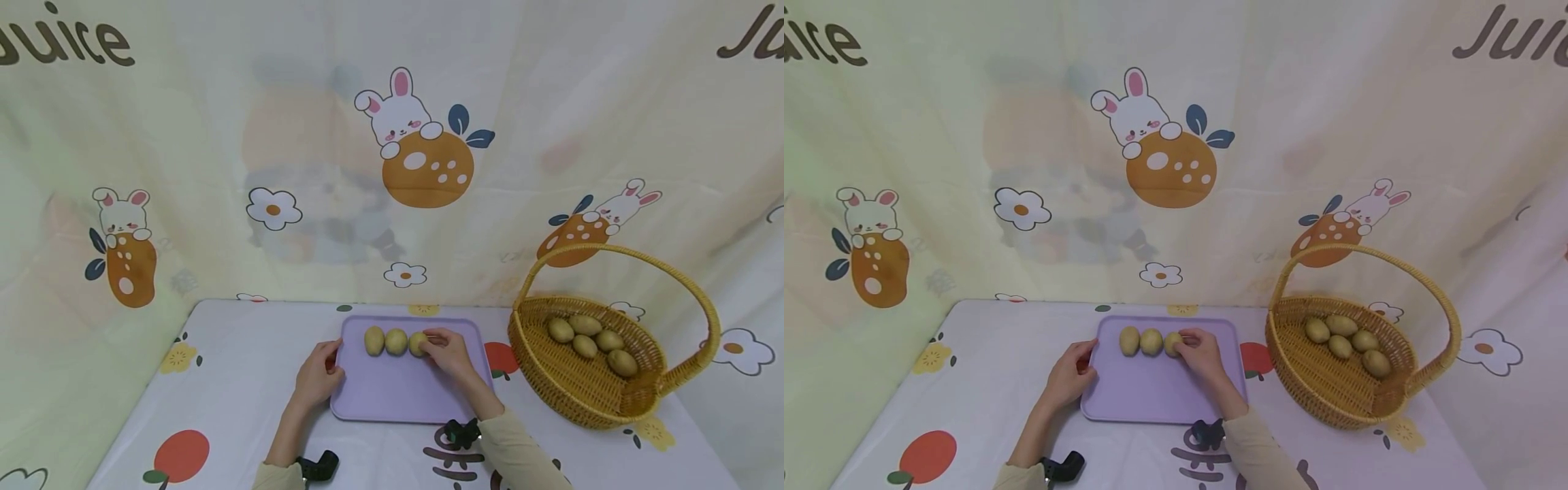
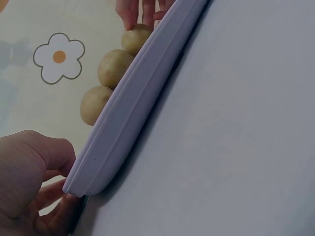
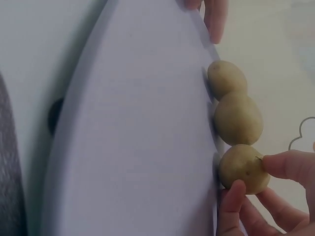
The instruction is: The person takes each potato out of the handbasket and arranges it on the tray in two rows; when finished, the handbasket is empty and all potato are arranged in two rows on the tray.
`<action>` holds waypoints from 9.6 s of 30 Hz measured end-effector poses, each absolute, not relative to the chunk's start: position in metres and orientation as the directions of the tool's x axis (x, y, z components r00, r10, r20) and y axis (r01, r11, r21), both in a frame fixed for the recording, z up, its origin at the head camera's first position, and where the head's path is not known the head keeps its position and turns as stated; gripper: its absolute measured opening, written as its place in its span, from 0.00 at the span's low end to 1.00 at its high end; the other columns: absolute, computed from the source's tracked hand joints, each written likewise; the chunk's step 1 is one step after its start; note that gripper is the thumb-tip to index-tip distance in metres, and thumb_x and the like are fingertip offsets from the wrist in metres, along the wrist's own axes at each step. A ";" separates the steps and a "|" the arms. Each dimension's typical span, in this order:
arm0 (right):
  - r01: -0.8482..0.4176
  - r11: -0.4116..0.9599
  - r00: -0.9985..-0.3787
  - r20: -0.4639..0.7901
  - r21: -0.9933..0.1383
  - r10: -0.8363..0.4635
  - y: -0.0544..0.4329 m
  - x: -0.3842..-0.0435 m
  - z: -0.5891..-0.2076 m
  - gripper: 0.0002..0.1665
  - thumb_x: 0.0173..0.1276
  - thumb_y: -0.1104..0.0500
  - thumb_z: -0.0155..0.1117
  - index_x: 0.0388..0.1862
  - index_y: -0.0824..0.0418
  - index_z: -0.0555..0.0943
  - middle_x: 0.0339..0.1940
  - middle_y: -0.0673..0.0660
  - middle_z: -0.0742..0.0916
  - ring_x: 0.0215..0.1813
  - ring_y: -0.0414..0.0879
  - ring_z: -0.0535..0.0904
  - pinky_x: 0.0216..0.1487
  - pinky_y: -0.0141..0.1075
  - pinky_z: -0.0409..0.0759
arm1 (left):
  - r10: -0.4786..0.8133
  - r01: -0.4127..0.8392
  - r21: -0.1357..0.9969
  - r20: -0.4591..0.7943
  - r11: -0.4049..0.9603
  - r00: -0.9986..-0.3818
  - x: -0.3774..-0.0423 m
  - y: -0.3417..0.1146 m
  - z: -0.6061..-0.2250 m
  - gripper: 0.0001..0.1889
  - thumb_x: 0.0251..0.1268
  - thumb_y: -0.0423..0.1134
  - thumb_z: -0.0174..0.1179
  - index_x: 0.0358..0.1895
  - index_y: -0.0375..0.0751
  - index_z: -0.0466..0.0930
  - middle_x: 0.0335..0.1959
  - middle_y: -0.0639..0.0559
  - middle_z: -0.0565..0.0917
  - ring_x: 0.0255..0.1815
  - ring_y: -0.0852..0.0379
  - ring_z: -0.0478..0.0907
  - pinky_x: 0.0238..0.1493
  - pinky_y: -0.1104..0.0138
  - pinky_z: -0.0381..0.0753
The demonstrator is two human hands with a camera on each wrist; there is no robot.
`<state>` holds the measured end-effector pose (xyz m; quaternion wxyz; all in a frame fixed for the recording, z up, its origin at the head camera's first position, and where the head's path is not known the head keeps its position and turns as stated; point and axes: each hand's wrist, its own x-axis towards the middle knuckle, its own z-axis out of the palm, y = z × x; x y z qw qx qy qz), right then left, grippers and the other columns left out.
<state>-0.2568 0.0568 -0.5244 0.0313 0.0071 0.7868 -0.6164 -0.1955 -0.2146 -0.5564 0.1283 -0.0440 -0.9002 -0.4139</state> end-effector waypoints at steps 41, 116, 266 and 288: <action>0.109 0.241 -0.992 -0.119 -0.964 -0.027 0.061 -0.261 -0.520 0.15 0.63 0.68 0.62 0.48 0.75 0.82 0.34 0.60 0.87 0.29 0.42 0.81 0.30 0.33 0.79 | -0.027 0.177 0.735 0.256 0.655 -0.966 -0.195 -0.214 -0.555 0.30 0.51 0.28 0.60 0.63 0.30 0.75 0.53 0.40 0.79 0.41 0.52 0.77 0.42 0.62 0.75; 0.087 0.390 -0.994 -0.054 -0.917 0.096 0.283 -0.244 -0.453 0.33 0.74 0.52 0.57 0.67 0.74 0.67 0.41 0.45 0.84 0.38 0.32 0.82 0.40 0.33 0.82 | -0.022 0.191 0.742 0.266 0.643 -0.964 -0.194 -0.213 -0.556 0.30 0.51 0.26 0.60 0.63 0.30 0.75 0.53 0.40 0.80 0.43 0.51 0.78 0.43 0.62 0.76; 0.093 0.357 -0.993 -0.115 -0.929 -0.039 0.130 -0.267 -0.488 0.25 0.65 0.61 0.67 0.57 0.74 0.78 0.37 0.60 0.87 0.32 0.45 0.83 0.36 0.37 0.82 | -0.021 0.196 0.742 0.273 0.642 -0.962 -0.197 -0.217 -0.561 0.30 0.51 0.27 0.60 0.63 0.31 0.75 0.52 0.41 0.79 0.41 0.53 0.77 0.41 0.65 0.75; 0.030 0.378 -0.998 -0.046 -0.925 -0.032 0.091 -0.260 -0.518 0.20 0.61 0.66 0.68 0.48 0.78 0.80 0.33 0.66 0.87 0.25 0.40 0.78 0.25 0.30 0.76 | -0.025 0.189 0.746 0.265 0.638 -0.964 -0.196 -0.215 -0.557 0.30 0.50 0.27 0.59 0.63 0.31 0.76 0.52 0.41 0.79 0.42 0.53 0.78 0.42 0.65 0.76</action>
